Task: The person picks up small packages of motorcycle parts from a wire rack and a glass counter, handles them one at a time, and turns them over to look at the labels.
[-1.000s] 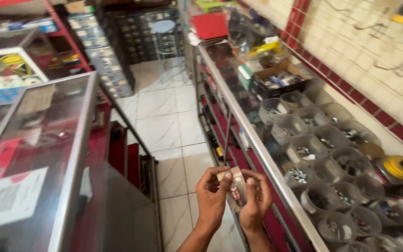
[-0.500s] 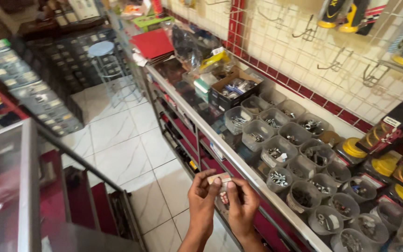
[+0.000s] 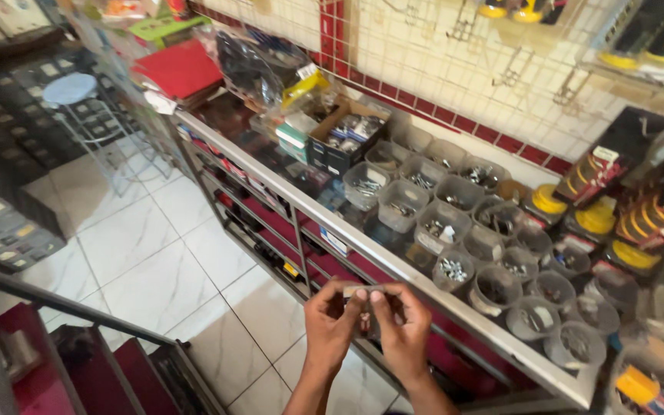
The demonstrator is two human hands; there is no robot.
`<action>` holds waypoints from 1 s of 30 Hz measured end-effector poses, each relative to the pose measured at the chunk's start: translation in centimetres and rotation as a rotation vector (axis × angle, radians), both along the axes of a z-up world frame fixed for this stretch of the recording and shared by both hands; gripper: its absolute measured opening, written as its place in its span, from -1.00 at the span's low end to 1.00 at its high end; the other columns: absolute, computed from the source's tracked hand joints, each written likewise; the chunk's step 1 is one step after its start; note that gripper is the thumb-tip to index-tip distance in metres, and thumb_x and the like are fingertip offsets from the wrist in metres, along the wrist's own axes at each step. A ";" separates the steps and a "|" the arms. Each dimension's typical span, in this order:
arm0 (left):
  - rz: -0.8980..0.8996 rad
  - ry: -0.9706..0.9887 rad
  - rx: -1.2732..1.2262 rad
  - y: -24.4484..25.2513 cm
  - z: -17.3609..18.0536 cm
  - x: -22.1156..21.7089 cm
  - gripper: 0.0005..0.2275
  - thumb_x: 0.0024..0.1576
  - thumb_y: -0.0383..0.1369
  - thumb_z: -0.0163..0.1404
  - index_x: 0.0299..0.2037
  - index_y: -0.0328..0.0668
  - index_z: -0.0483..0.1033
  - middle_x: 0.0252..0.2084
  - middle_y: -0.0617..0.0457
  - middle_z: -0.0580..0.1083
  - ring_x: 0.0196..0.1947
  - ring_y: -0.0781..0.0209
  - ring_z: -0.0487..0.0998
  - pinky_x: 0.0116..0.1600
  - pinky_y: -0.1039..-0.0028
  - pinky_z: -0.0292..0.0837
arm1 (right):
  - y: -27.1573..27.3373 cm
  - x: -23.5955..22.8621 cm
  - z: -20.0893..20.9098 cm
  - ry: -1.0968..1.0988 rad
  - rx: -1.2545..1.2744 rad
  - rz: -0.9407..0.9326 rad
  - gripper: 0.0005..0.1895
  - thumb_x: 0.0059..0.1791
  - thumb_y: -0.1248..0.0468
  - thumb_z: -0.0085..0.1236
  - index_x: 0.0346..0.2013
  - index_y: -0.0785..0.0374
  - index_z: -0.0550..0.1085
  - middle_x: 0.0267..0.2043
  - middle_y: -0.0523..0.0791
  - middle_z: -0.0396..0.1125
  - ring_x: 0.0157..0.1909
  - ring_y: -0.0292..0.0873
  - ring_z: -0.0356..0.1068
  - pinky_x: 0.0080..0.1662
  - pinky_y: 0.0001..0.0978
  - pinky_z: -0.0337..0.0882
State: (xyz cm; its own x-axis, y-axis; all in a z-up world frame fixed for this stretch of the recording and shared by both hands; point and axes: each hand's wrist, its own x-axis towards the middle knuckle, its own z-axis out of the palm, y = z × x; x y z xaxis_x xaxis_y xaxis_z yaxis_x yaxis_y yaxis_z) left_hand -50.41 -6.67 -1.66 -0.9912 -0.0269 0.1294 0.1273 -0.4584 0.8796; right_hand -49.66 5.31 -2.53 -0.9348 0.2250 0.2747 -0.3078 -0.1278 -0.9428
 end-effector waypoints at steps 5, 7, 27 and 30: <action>-0.014 -0.005 -0.040 0.8 0.2 -0.2 -0.90 0.24 -0.45 0.09 -0.17 -0.38 0.57 -0.37 0.08 0.52 -0.43 0.41 0.48 -0.35 0.58 0.40 | 1.2 0.8 0.6 0.024 0.031 -0.071 -0.83 0.06 0.32 0.18 -0.19 0.42 0.56 -0.30 -0.19 0.42 -0.27 -0.41 0.34 -0.22 -0.55 0.34; 0.000 0.074 -0.062 1.0 0.6 -0.9 -0.89 0.25 -0.46 0.10 -0.18 -0.40 0.58 -0.32 0.09 0.48 -0.34 0.42 0.49 -0.27 0.59 0.41 | 1.4 0.4 1.3 0.066 0.056 -0.096 -0.81 0.07 0.32 0.18 -0.14 0.44 0.58 -0.25 -0.17 0.41 -0.22 -0.39 0.35 -0.18 -0.55 0.35; -0.291 0.232 -0.161 11.2 4.4 -10.1 -0.89 0.27 -0.44 0.05 -0.25 -0.34 0.49 -0.29 0.14 0.35 -0.49 0.49 0.38 -0.45 0.62 0.30 | 11.2 -6.3 1.7 0.064 -0.032 -0.321 -0.86 -0.01 0.36 0.25 -0.19 0.38 0.52 -0.28 -0.23 0.41 -0.23 -0.43 0.33 -0.19 -0.59 0.33; -0.300 0.272 -0.239 13.6 4.7 -10.6 -0.90 0.27 -0.46 0.06 -0.26 -0.34 0.48 -0.31 0.12 0.34 -0.50 0.49 0.38 -0.46 0.62 0.28 | 13.1 -6.1 2.1 0.030 -0.021 -0.370 -0.86 0.00 0.35 0.23 -0.19 0.38 0.54 -0.30 -0.22 0.41 -0.26 -0.42 0.33 -0.21 -0.57 0.32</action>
